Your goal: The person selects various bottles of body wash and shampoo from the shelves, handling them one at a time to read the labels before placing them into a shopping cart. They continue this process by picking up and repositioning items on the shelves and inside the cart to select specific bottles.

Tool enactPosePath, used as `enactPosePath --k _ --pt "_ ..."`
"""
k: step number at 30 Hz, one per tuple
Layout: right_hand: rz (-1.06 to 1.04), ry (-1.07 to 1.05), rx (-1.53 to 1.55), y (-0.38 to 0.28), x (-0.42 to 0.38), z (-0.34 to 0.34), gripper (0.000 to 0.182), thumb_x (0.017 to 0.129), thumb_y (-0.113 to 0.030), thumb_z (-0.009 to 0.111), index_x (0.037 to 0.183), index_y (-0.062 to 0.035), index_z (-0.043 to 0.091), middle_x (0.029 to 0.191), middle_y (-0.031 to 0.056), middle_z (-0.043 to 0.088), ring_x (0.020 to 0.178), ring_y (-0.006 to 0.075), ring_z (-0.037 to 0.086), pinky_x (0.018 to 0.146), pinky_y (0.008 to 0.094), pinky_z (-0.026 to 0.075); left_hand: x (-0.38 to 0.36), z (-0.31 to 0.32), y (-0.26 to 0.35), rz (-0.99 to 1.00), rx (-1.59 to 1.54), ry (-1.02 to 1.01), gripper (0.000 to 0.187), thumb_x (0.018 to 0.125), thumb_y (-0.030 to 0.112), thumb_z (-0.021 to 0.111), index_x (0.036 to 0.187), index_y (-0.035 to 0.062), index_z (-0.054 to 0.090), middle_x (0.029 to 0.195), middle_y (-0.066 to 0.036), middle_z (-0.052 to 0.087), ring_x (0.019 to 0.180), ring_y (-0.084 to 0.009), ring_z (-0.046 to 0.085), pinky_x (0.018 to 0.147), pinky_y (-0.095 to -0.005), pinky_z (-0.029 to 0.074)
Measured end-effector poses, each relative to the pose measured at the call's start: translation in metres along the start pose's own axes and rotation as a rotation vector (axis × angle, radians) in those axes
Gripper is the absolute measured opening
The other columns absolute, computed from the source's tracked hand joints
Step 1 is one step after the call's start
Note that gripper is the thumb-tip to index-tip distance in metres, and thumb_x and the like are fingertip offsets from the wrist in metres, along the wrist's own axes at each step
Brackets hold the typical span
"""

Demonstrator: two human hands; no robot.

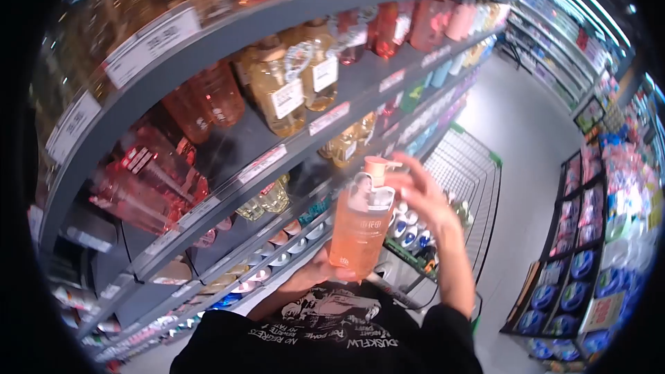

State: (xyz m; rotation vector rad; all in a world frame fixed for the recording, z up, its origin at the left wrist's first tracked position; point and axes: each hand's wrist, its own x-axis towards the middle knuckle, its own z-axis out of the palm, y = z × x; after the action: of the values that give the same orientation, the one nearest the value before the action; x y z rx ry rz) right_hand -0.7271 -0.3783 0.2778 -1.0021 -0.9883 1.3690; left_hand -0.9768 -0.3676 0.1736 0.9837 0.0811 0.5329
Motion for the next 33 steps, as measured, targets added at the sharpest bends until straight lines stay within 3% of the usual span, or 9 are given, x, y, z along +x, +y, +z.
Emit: enactPosePath --k 3,4,7,9,14,19,23,26,33 --pt "-0.105 0.045 -0.047 0.053 -0.031 0.05 0.105 0.07 -0.021 0.089 0.152 -0.0024 0.026 0.138 0.0102 0.052 0.129 0.0243 0.05 0.109 0.0396 0.041 -0.003 -0.013 -0.002 0.192 0.35 0.22 0.086 0.076 0.015 0.081 0.148 0.0009 0.035 0.137 -0.012 0.054 0.124 -0.019 0.053 0.101 -0.0351 0.046" --pt "-0.167 0.166 -0.106 0.068 -0.034 0.07 0.1 0.066 -0.008 0.09 0.148 -0.0015 0.032 0.131 0.0102 0.056 0.123 0.0239 0.055 0.106 0.0389 0.043 -0.003 -0.014 -0.002 0.214 0.441 0.277 0.085 0.076 0.015 0.081 0.147 0.0008 0.036 0.136 -0.013 0.055 0.123 -0.0191 0.054 0.101 -0.035 0.046" --pt "-0.041 0.284 -0.066 0.086 -0.026 0.073 0.083 0.065 0.0 0.087 0.135 -0.0003 0.043 0.121 0.0103 0.059 0.114 0.0223 0.06 0.1 0.0361 0.048 -0.003 -0.007 0.001 0.185 0.612 0.408 0.085 0.075 0.016 0.082 0.146 0.0012 0.039 0.131 -0.018 0.059 0.121 -0.0208 0.057 0.101 -0.034 0.046" --pt "-0.087 0.288 -0.027 0.077 -0.023 0.072 0.075 0.065 0.002 0.085 0.129 -0.0001 0.047 0.118 0.0105 0.06 0.109 0.0218 0.061 0.097 0.0348 0.049 -0.005 0.0 0.006 0.219 0.726 0.431 0.084 0.074 0.013 0.084 0.144 0.002 0.039 0.132 -0.012 0.057 0.118 -0.0177 0.057 0.097 -0.0328 0.049" --pt "-0.342 0.336 -0.103 0.026 -0.016 0.098 0.075 0.065 -0.004 0.086 0.129 0.0034 0.048 0.121 0.013 0.06 0.11 0.0239 0.061 0.099 0.0371 0.049 0.001 -0.018 -0.009 0.062 0.302 0.386 0.082 0.075 0.016 0.085 0.142 0.0013 0.041 0.129 -0.016 0.058 0.125 -0.0245 0.055 0.102 -0.041 0.048" --pt "-0.636 0.287 -0.008 0.002 0.026 0.143 0.086 0.067 -0.02 0.089 0.136 0.0025 0.044 0.128 0.0148 0.057 0.118 0.0267 0.058 0.102 0.0391 0.048 -0.006 -0.06 -0.082 0.145 1.231 -0.068 0.055 0.072 0.016 0.076 0.124 0.0037 0.061 0.125 -0.014 0.063 0.116 -0.0332 0.059 0.103 -0.0416 0.044" --pt "-0.805 0.139 -0.072 0.003 0.064 0.18 0.097 0.068 -0.026 0.088 0.144 -0.0009 0.034 0.138 0.0182 0.05 0.127 0.0303 0.051 0.109 0.0452 0.041 -0.005 -0.061 -0.078 0.035 1.166 -0.071 0.05 0.074 0.016 0.075 0.121 0.0047 0.062 0.117 -0.015 0.066 0.113 -0.0342 0.06 0.101 -0.0438 0.044" --pt "-0.923 0.107 -0.33 0.007 0.097 0.196 0.092 0.067 -0.023 0.089 0.14 -0.0013 0.038 0.137 0.017 0.051 0.125 0.027 0.052 0.106 0.0422 0.045 -0.01 -0.061 -0.07 0.129 1.15 -0.063 0.049 0.076 0.016 0.074 0.121 0.0033 0.062 0.116 -0.014 0.066 0.112 -0.0337 0.06 0.1 -0.0434 0.046" --pt "-0.591 0.032 -0.344 0.007 0.132 0.242 0.09 0.06 -0.021 0.094 0.131 0.0023 0.044 0.124 0.0149 0.057 0.113 0.0242 0.059 0.098 0.0389 0.049 -0.013 -0.063 -0.076 0.106 1.129 -0.043 0.051 0.074 0.012 0.072 0.123 0.0007 0.062 0.116 -0.016 0.065 0.113 -0.0333 0.058 0.1 -0.0415 0.046"
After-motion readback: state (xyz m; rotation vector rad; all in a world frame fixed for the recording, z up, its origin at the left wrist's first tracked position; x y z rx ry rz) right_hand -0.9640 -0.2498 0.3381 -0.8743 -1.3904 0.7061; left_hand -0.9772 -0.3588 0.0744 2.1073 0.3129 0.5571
